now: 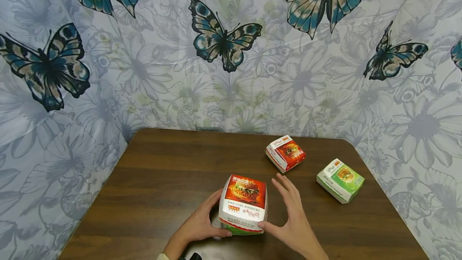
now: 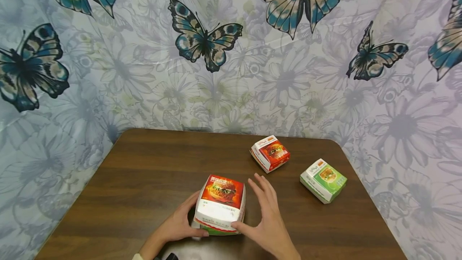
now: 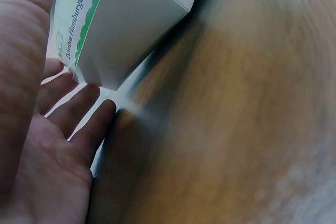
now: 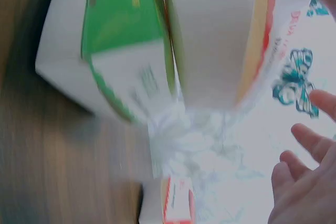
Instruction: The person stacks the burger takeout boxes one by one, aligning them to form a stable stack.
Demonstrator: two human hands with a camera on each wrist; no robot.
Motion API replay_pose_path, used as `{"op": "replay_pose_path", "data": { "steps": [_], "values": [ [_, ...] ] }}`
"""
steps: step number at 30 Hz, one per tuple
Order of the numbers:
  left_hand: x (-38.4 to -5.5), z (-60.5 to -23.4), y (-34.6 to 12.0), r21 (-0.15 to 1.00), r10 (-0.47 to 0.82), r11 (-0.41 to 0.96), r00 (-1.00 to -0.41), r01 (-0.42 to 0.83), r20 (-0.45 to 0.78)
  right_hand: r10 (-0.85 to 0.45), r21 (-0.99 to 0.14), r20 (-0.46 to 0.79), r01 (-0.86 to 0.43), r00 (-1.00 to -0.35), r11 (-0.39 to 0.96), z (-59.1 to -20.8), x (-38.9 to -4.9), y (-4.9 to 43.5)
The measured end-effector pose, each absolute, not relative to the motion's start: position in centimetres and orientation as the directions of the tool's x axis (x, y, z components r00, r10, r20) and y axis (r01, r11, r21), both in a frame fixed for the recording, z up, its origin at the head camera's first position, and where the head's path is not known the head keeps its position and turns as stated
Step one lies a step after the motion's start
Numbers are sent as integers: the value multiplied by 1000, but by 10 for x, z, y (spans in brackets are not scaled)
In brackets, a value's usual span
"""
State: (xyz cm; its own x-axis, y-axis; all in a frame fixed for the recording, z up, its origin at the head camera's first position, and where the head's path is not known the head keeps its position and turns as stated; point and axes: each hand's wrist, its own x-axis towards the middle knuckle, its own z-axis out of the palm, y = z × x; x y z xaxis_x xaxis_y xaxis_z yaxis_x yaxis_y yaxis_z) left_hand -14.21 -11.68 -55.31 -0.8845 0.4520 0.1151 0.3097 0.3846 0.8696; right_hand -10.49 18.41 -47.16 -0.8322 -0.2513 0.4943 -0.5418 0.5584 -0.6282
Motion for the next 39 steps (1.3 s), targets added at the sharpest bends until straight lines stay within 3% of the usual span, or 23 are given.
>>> {"op": "replay_pose_path", "data": {
  "steps": [12, 20, 27, 39],
  "values": [
    [-140, -550, -116, 855, 440, 415, -891, 312, 112, -140, -611, 558, -519, -818, 598, -460, -111, 243],
    [-140, -549, -117, 860, 436, 415, -894, 298, 99, 159, -703, 468, -257, -869, 663, -467, -125, 308],
    [-140, -550, -117, 859, 441, 408, -891, 308, 110, 355, -746, 433, -107, -829, 658, -491, -139, 350],
    [-139, -550, -117, 866, 448, 394, -887, 309, 113, 351, -710, 275, 57, -895, 702, -518, -154, 380]
  ]
}}
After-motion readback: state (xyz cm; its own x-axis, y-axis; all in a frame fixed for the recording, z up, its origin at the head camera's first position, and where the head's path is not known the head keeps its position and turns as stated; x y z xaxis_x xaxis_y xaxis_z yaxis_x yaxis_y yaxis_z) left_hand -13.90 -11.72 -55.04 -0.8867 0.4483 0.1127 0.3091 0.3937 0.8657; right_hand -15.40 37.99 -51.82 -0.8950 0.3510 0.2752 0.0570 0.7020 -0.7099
